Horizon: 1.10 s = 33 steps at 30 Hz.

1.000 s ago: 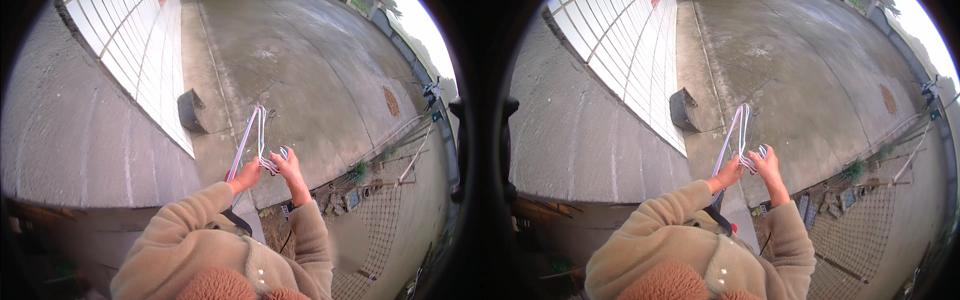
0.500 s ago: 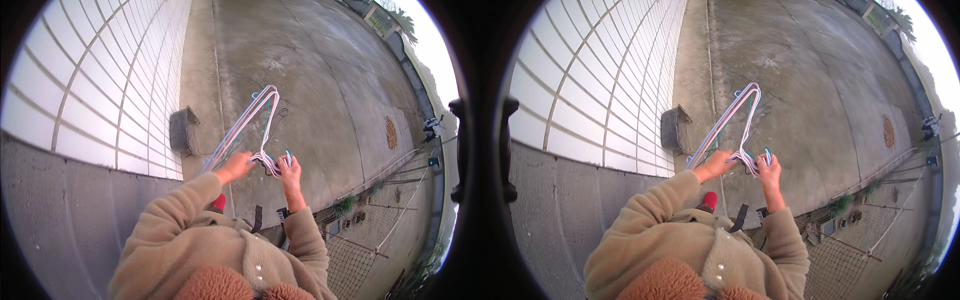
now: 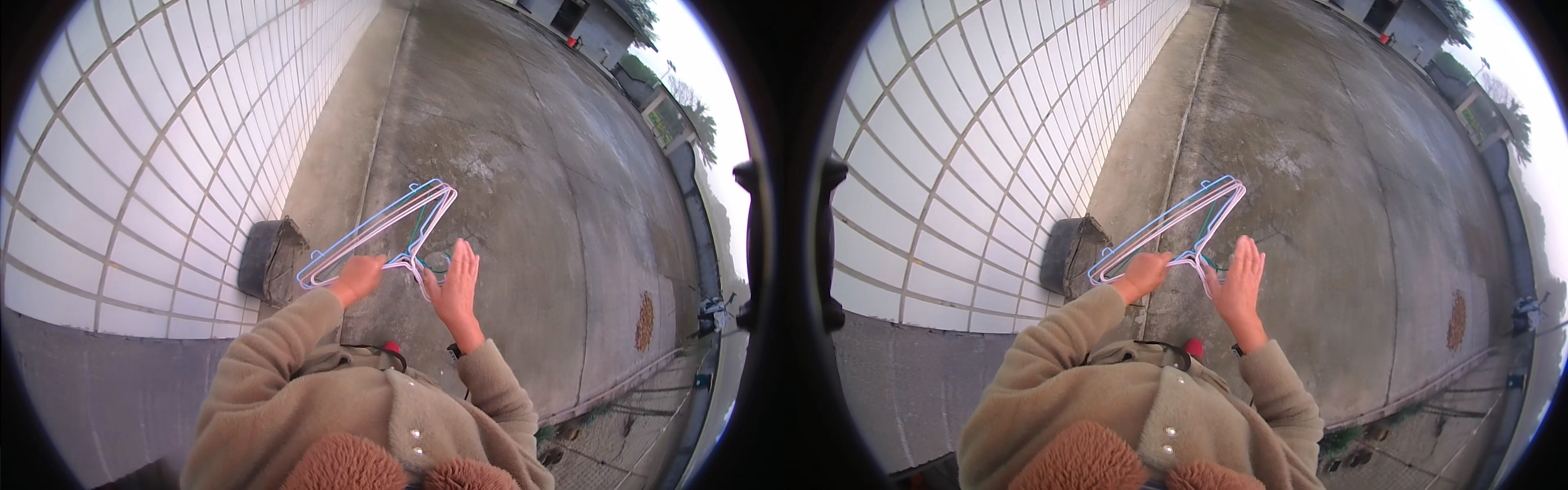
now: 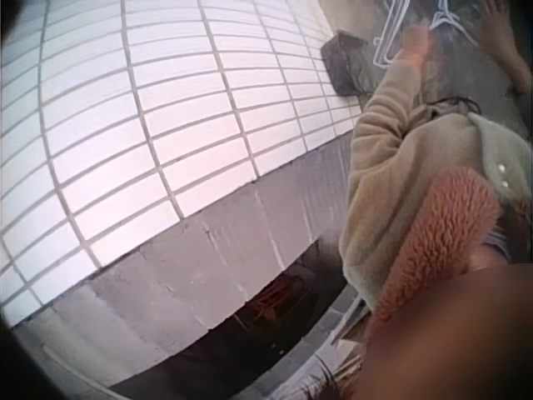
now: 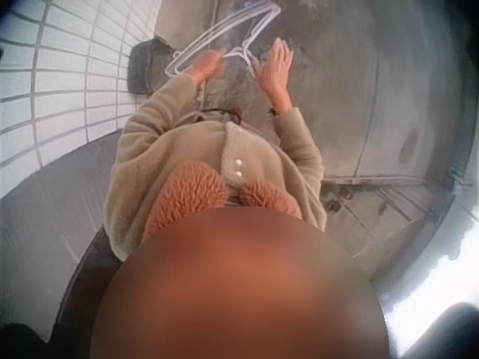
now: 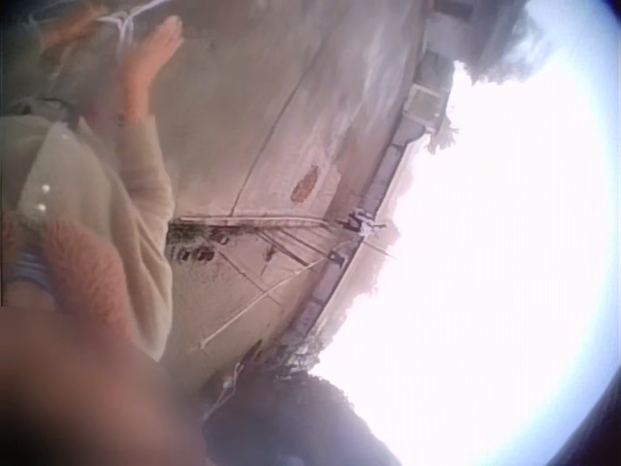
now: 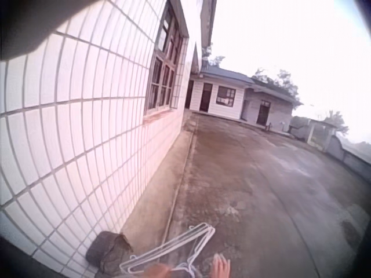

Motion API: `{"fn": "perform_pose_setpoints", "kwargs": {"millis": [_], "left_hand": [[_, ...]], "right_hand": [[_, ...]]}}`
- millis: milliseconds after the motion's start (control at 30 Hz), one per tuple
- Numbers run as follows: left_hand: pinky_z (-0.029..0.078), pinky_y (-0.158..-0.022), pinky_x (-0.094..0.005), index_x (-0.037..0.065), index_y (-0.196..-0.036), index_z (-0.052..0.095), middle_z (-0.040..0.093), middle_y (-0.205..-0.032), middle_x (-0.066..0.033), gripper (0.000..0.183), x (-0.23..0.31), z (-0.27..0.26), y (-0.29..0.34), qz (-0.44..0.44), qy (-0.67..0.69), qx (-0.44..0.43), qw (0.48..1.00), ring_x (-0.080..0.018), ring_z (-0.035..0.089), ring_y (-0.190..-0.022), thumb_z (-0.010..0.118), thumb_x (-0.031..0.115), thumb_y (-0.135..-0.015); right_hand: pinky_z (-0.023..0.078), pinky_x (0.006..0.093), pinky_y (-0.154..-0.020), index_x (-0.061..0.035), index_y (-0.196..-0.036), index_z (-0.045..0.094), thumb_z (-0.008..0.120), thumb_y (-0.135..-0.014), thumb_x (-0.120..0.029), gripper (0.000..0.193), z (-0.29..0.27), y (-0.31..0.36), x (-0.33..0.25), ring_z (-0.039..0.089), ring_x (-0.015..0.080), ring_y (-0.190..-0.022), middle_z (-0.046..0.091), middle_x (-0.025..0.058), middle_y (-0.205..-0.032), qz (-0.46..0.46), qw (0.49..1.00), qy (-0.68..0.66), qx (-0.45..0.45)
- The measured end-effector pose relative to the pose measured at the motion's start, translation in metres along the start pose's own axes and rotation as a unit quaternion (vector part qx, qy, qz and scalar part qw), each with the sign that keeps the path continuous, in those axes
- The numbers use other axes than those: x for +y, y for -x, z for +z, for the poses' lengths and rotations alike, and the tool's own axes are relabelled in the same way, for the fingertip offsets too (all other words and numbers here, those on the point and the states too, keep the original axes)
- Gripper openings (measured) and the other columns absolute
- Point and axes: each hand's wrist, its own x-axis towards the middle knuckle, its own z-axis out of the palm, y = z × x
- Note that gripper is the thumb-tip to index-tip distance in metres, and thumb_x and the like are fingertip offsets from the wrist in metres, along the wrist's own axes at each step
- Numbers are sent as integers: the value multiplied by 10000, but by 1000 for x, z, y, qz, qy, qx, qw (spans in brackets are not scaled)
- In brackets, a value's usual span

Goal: The person retrieves metal bars from a storage area, carries them to a concrete courtyard, and assembles them into a drying rack frame. They then retrieve plastic hangers and a basin, and place the assembled frame on the ground.

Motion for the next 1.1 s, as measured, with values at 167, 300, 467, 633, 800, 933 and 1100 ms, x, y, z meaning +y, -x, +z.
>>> {"fn": "perform_pose_setpoints", "kwargs": {"millis": [167, 300, 467, 633, 800, 933, 1100], "left_hand": [[494, -606, -465, 62, -843, 537, 608, -701, -171, 47, 4, 31, -78, -33, -91, -1, 995, -366, 626, -678, 527, 100, -816], [498, -596, -461, 52, -834, 529, 607, -699, -160, 43, -18, 27, -140, -61, -103, 43, 992, -365, 626, -663, 519, 78, -802], [495, -613, -466, 51, -809, 555, 625, -712, -170, 97, -77, 11, -235, -124, -88, 99, 983, -366, 633, -692, 570, 145, -789], [487, -606, -479, 72, -754, 604, 627, -690, -166, 207, -147, -42, -325, -163, -81, 70, 981, -366, 632, -678, 602, 271, -810], [485, -554, -470, 71, -745, 599, 619, -662, -161, 169, -206, -123, -408, -148, -166, 119, 968, -350, 633, -635, 581, 230, -798], [498, -611, -438, 40, -768, 578, 630, -757, -162, 94, -241, -183, -457, -152, -217, 185, 946, -320, 638, -793, 587, 132, -752], [468, -874, -412, 6, -1014, 558, 550, -1105, -163, 351, -249, -236, -491, -61, -229, 359, 903, -327, 507, -1100, 687, 76, -695]], "right_hand": [[227, 499, -1106, 133, -1306, 329, 761, -676, -299, 878, 54, -80, 64, 620, 294, -923, 666, 149, -905, -53, 958, 64, -275], [381, 440, -1015, 84, -1249, 405, 651, -715, -172, 642, 107, -141, 110, 647, 294, -688, 655, 107, -690, -38, 973, -38, -227], [426, 446, -942, -24, -941, 545, 635, -707, -130, 273, 175, -246, 144, 625, 312, -669, 637, 102, -675, -173, 973, -78, -128], [475, 455, -820, -67, -780, 544, 626, -712, -146, 132, 219, -392, 147, 614, 307, -617, 615, 121, -630, -271, 951, -27, -148], [488, 492, -681, -29, -765, 550, 599, -720, -130, 120, 248, -529, 120, 600, 394, -613, 610, 201, -647, -266, 938, -20, -220], [482, 529, -660, -5, -855, 559, 587, -740, -139, 179, 277, -630, 109, 611, 430, -689, 622, 232, -704, -276, 933, -51, -226], [480, 530, -658, -15, -881, 555, 579, -753, -162, 196, 342, -766, 128, 610, 432, -721, 631, 231, -758, -296, 936, -50, -182]]}}
